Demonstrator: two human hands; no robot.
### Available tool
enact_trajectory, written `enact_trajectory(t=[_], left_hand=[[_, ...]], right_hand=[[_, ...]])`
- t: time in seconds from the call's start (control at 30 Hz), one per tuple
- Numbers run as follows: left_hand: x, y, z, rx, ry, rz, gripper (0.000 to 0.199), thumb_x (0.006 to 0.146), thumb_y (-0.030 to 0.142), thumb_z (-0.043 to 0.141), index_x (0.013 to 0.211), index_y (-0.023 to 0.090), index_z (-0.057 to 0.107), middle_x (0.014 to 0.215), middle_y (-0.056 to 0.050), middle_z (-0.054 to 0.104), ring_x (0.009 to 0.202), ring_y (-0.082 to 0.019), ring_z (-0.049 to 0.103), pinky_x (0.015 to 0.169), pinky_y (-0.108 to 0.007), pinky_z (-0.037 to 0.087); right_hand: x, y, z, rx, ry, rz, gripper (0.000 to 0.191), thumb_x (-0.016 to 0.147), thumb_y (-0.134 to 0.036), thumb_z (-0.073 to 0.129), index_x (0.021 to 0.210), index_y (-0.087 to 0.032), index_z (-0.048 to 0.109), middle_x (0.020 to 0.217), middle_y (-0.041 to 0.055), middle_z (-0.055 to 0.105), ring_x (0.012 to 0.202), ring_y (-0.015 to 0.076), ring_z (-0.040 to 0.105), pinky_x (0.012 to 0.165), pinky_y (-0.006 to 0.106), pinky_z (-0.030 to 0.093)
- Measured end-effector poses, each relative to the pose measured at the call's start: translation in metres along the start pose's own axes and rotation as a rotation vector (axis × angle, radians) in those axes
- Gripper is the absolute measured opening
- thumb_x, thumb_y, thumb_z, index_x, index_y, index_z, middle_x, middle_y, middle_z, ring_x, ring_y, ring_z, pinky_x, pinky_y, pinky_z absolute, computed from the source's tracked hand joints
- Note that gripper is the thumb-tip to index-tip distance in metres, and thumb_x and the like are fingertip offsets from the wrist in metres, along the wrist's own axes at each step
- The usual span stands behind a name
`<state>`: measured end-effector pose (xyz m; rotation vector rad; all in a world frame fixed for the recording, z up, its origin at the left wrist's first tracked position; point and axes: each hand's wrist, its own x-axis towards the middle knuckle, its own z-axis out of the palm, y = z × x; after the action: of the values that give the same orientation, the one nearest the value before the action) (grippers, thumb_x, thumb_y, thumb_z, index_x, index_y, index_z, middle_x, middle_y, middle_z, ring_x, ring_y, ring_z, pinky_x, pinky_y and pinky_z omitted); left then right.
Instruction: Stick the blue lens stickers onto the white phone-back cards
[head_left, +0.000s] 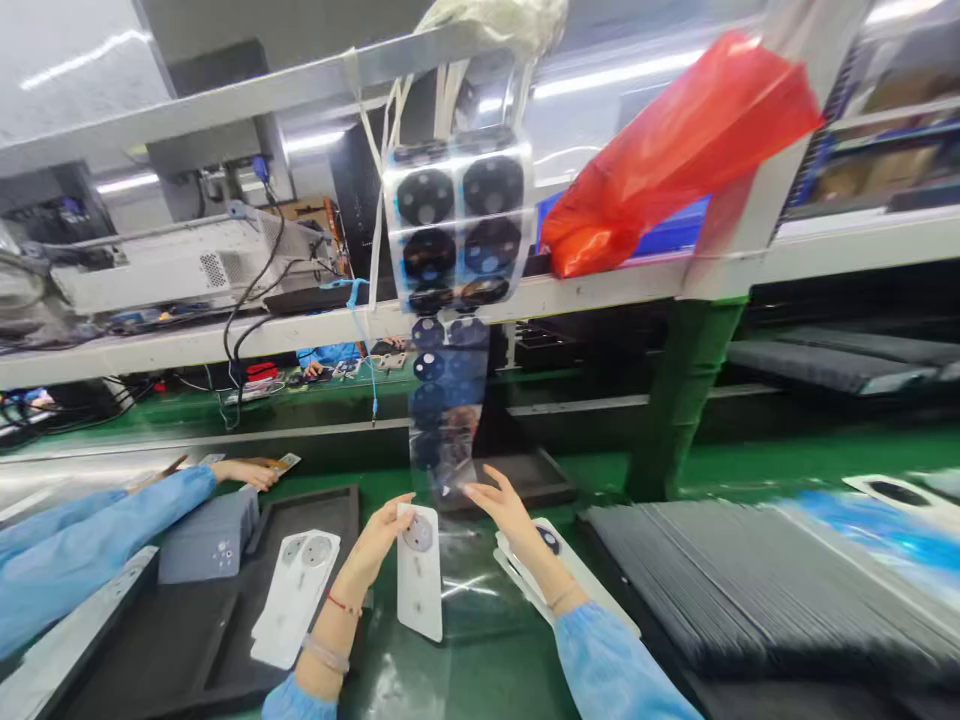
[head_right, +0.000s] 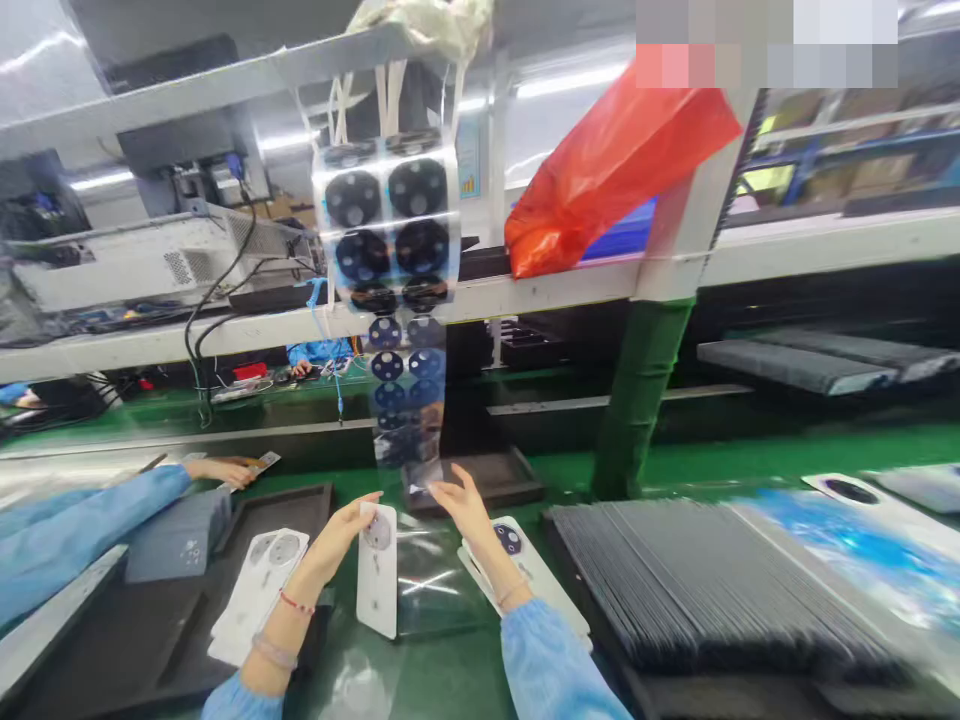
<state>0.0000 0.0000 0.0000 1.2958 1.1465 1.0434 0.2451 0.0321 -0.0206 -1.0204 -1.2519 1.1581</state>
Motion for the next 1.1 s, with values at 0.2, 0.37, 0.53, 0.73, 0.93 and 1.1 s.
enact_trajectory(t=[0.2, 0.37, 0.53, 0.73, 0.93, 1.1], left_hand=[[-0.004, 0.012, 0.008, 0.011, 0.027, 0.076, 0.070, 0.076, 0.061, 0.078, 0.131, 0.020, 0.068, 0.150, -0.016, 0.057, 0.147, -0.036, 0.043, 0.118, -0.044, 0.035], [-0.006, 0.006, 0.021, 0.192, 0.059, 0.101, 0.052, 0.078, 0.062, 0.071, 0.097, 0.014, 0.074, 0.091, -0.010, 0.078, 0.090, -0.027, 0.071, 0.080, -0.034, 0.051], [0.003, -0.010, 0.019, 0.497, 0.170, 0.104, 0.035, 0.084, 0.046, 0.071, 0.068, 0.017, 0.060, 0.067, 0.003, 0.058, 0.072, -0.018, 0.058, 0.069, -0.029, 0.043], [0.005, -0.028, 0.019, 0.757, -0.073, -0.057, 0.029, 0.093, 0.038, 0.069, 0.077, 0.014, 0.064, 0.075, 0.003, 0.063, 0.070, -0.015, 0.064, 0.069, -0.031, 0.054], [0.003, -0.029, 0.023, 0.785, -0.238, -0.082, 0.032, 0.092, 0.039, 0.071, 0.073, 0.014, 0.063, 0.068, 0.005, 0.061, 0.062, -0.013, 0.061, 0.063, -0.028, 0.052], [-0.002, -0.002, 0.016, 0.633, -0.165, 0.081, 0.041, 0.083, 0.048, 0.072, 0.061, 0.015, 0.060, 0.060, 0.002, 0.060, 0.065, -0.018, 0.060, 0.063, -0.028, 0.044]], right_hand=[[0.000, -0.015, -0.004, -0.067, -0.068, 0.017, 0.060, 0.077, -0.079, 0.065, 0.085, -0.020, 0.065, 0.076, 0.0068, 0.076, 0.081, 0.0246, 0.075, 0.084, 0.037, 0.056], [-0.006, -0.020, -0.004, -0.309, -0.243, 0.147, 0.040, 0.091, -0.056, 0.069, 0.081, -0.018, 0.064, 0.075, 0.0024, 0.074, 0.078, 0.0192, 0.073, 0.083, 0.035, 0.057], [-0.014, -0.015, -0.003, -0.648, -0.425, 0.388, 0.024, 0.101, -0.038, 0.063, 0.105, -0.015, 0.068, 0.100, 0.0041, 0.071, 0.084, 0.0176, 0.070, 0.079, 0.037, 0.060], [-0.027, -0.018, 0.010, -0.970, -0.641, 0.624, 0.029, 0.099, -0.035, 0.066, 0.121, -0.016, 0.065, 0.118, 0.0080, 0.068, 0.097, 0.0218, 0.069, 0.084, 0.041, 0.060], [-0.041, -0.042, 0.007, -1.165, -0.557, 0.526, 0.024, 0.098, -0.037, 0.068, 0.109, -0.016, 0.069, 0.108, 0.0059, 0.072, 0.092, 0.0198, 0.071, 0.083, 0.039, 0.060], [-0.052, -0.079, 0.001, -1.119, -0.321, 0.163, 0.024, 0.094, -0.031, 0.066, 0.077, -0.018, 0.075, 0.085, 0.0097, 0.079, 0.086, 0.0266, 0.076, 0.083, 0.037, 0.055]])
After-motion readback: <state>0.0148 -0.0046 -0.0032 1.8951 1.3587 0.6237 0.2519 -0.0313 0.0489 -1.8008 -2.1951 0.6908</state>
